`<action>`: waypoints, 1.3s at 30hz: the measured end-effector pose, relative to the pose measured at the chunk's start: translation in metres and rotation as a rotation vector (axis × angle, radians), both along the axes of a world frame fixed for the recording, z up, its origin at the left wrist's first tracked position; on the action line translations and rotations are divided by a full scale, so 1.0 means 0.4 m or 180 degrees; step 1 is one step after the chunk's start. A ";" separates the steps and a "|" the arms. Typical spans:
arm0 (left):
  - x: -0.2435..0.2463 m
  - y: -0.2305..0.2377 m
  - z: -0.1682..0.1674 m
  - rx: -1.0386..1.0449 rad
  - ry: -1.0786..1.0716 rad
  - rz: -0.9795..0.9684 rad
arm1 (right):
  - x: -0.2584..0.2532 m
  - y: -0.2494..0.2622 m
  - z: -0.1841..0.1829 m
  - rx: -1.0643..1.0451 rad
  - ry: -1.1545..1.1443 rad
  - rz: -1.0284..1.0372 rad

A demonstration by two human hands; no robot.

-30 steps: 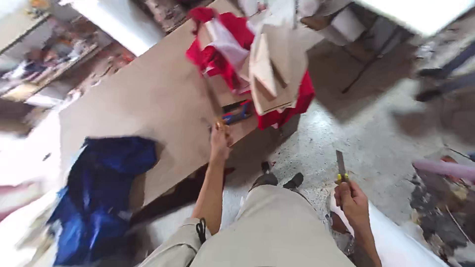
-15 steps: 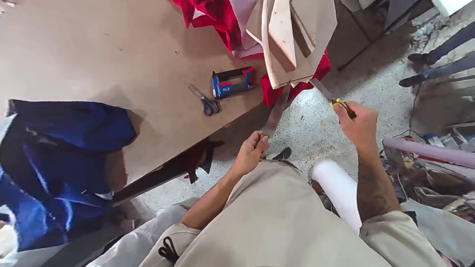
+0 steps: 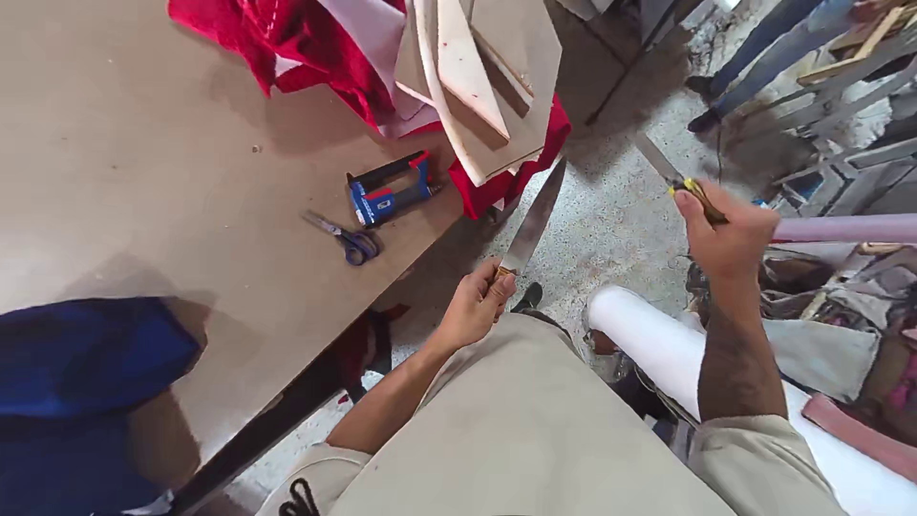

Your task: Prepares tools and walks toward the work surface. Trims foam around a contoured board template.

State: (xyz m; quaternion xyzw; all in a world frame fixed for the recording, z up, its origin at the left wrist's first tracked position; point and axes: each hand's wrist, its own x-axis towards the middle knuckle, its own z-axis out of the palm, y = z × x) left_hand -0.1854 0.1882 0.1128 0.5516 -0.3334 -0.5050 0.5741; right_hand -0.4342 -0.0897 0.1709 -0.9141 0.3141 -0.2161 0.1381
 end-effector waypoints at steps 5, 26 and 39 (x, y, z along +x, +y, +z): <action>-0.024 -0.045 0.011 -0.0027 0.0089 -0.0398 | -0.040 0.065 -0.028 -0.0018 -0.0064 -0.0246; -0.313 -0.379 0.036 -0.0017 -0.0597 -0.1068 | -0.489 -0.096 -0.017 0.0463 -0.0764 -0.0765; -0.225 -0.731 -0.125 0.1049 0.2368 -0.1173 | -0.351 -0.191 -0.191 0.1605 -0.0676 -0.1124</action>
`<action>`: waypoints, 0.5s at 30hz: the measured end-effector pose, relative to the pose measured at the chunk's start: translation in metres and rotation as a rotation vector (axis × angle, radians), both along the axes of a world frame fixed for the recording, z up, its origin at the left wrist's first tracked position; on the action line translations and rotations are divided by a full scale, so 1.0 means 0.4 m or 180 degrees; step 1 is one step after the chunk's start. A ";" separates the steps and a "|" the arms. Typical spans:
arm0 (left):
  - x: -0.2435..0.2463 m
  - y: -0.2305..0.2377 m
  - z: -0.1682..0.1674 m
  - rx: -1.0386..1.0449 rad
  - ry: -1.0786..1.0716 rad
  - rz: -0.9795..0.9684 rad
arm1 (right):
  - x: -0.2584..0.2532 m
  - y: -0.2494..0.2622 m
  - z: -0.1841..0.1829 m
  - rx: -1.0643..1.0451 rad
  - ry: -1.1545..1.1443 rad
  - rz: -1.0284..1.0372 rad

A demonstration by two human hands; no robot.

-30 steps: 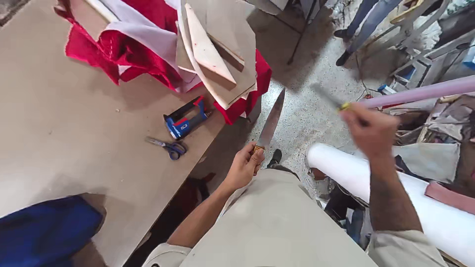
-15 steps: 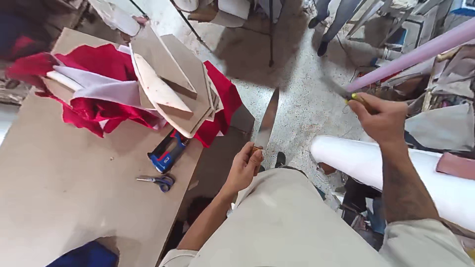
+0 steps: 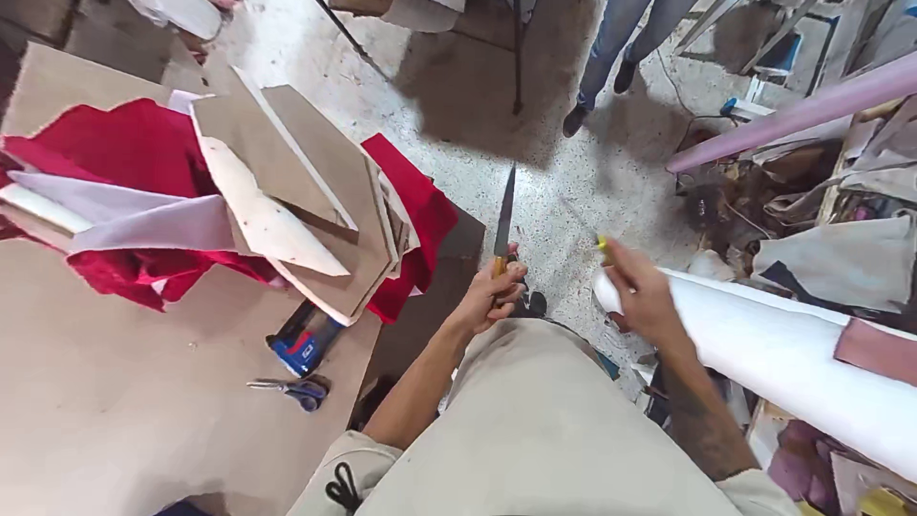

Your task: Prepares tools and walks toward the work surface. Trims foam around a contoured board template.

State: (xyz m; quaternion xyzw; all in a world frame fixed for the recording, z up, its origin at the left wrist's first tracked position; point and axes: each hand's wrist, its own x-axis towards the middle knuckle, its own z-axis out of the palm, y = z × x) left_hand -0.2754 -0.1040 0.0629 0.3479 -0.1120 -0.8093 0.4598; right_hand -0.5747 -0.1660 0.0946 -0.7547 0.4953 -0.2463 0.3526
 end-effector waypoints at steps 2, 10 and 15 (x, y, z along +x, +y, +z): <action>-0.005 -0.057 0.000 0.0022 -0.0089 -0.0058 | 0.094 -0.005 0.003 -0.0082 0.0139 0.0074; 0.005 -0.240 0.063 -0.0885 -0.0917 -0.0773 | 0.140 -0.221 0.054 -0.1535 0.1199 0.0435; 0.009 -0.305 0.086 -0.0781 -0.0830 -0.0601 | 0.033 -0.310 0.074 -0.1484 0.1043 -0.0253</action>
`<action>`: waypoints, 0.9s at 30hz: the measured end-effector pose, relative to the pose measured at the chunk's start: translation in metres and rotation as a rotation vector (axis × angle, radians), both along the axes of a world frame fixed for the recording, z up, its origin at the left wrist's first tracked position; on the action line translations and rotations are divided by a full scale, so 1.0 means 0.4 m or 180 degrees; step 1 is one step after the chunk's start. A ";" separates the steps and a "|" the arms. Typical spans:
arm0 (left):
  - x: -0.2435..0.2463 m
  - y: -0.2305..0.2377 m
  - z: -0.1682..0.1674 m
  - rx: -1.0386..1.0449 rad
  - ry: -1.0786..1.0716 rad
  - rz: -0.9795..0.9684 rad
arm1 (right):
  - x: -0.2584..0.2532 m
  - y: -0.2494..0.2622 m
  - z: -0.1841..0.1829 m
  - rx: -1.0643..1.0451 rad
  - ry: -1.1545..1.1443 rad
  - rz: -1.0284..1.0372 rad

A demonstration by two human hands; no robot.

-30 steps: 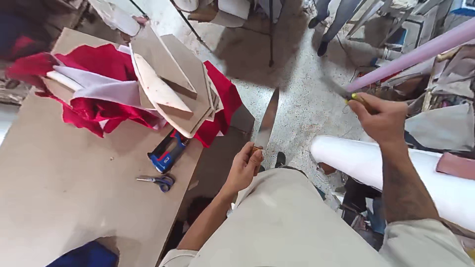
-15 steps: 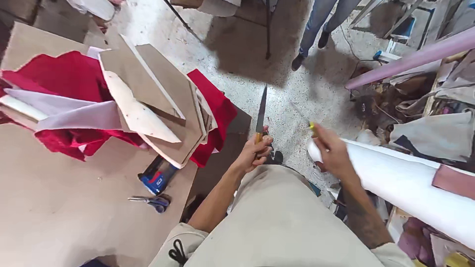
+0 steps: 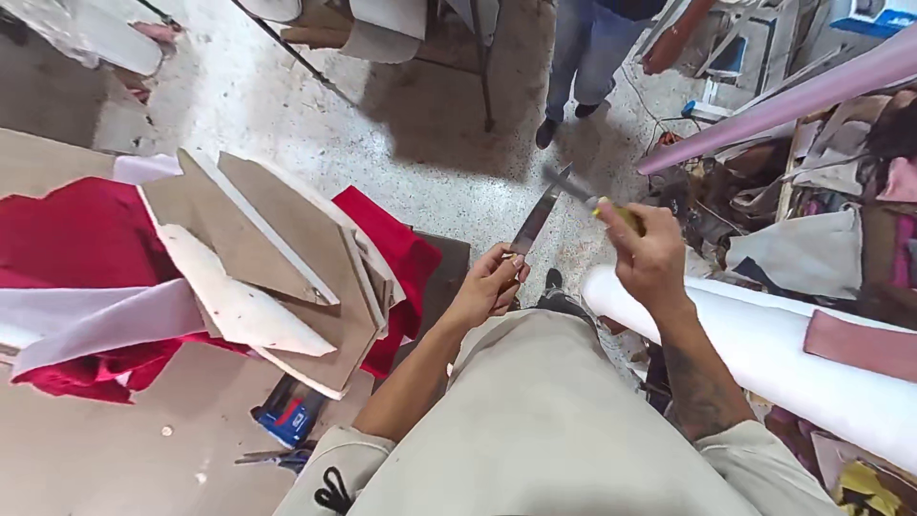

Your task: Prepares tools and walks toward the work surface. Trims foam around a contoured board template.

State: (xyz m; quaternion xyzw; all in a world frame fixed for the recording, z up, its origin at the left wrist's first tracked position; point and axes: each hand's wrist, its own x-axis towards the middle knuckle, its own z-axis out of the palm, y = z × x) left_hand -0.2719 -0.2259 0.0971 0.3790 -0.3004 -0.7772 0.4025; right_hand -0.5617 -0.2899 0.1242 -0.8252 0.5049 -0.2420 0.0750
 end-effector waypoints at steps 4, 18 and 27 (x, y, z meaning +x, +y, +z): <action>-0.035 -0.034 0.016 -0.0088 -0.0016 0.0078 | -0.010 -0.014 -0.045 0.0406 -0.0181 0.0091; -0.278 -0.172 0.060 -0.0582 -0.1233 0.0310 | -0.216 -0.223 -0.003 0.0725 -0.0799 0.0592; -0.388 -0.251 0.113 -0.0519 -0.1436 0.0600 | -0.295 -0.303 -0.022 0.0580 -0.0756 0.0607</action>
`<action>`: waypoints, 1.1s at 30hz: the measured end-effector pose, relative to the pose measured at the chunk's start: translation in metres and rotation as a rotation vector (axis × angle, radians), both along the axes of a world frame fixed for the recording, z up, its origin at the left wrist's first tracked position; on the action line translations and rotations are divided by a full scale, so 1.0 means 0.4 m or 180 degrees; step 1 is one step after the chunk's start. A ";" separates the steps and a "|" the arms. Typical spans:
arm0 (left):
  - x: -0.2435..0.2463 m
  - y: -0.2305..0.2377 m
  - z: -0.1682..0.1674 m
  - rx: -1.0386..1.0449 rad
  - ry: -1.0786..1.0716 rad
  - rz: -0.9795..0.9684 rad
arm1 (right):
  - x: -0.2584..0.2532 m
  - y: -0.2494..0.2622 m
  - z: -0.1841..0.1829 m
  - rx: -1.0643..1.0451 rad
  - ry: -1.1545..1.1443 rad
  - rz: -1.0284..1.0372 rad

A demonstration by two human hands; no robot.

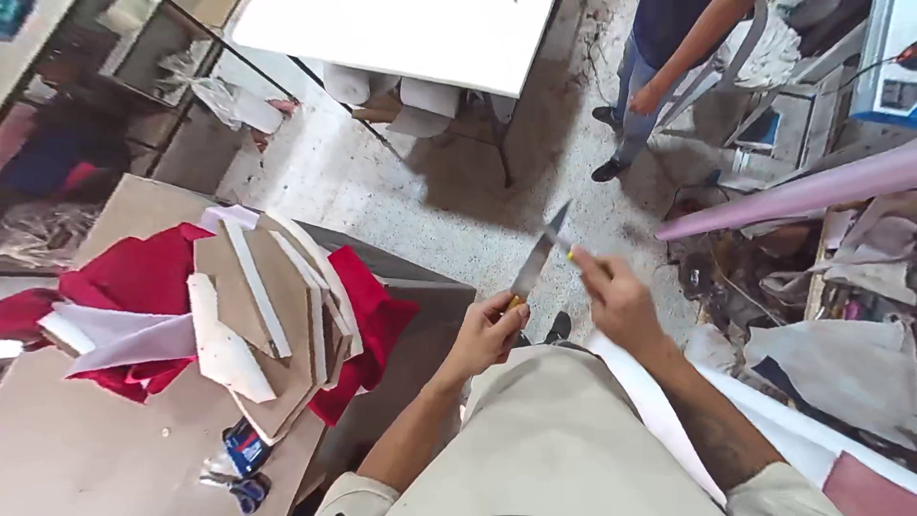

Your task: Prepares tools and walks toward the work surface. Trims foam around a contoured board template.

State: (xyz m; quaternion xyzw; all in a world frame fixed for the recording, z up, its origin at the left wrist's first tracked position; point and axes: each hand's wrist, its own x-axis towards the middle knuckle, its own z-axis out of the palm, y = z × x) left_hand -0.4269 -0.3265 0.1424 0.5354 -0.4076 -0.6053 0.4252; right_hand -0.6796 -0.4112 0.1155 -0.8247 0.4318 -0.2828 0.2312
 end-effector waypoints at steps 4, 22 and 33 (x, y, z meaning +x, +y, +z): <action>0.053 -0.097 0.018 -0.0144 -0.0355 0.0502 | -0.013 0.008 -0.010 -0.0056 -0.0161 0.0189; 0.695 -0.878 -0.419 0.0859 -0.1500 0.1509 | 0.407 -0.743 -0.102 0.2694 -0.1681 -0.1232; 1.206 -1.608 -0.404 0.0587 -0.2827 0.0659 | 0.870 -1.269 0.021 0.2654 -0.2111 -0.0255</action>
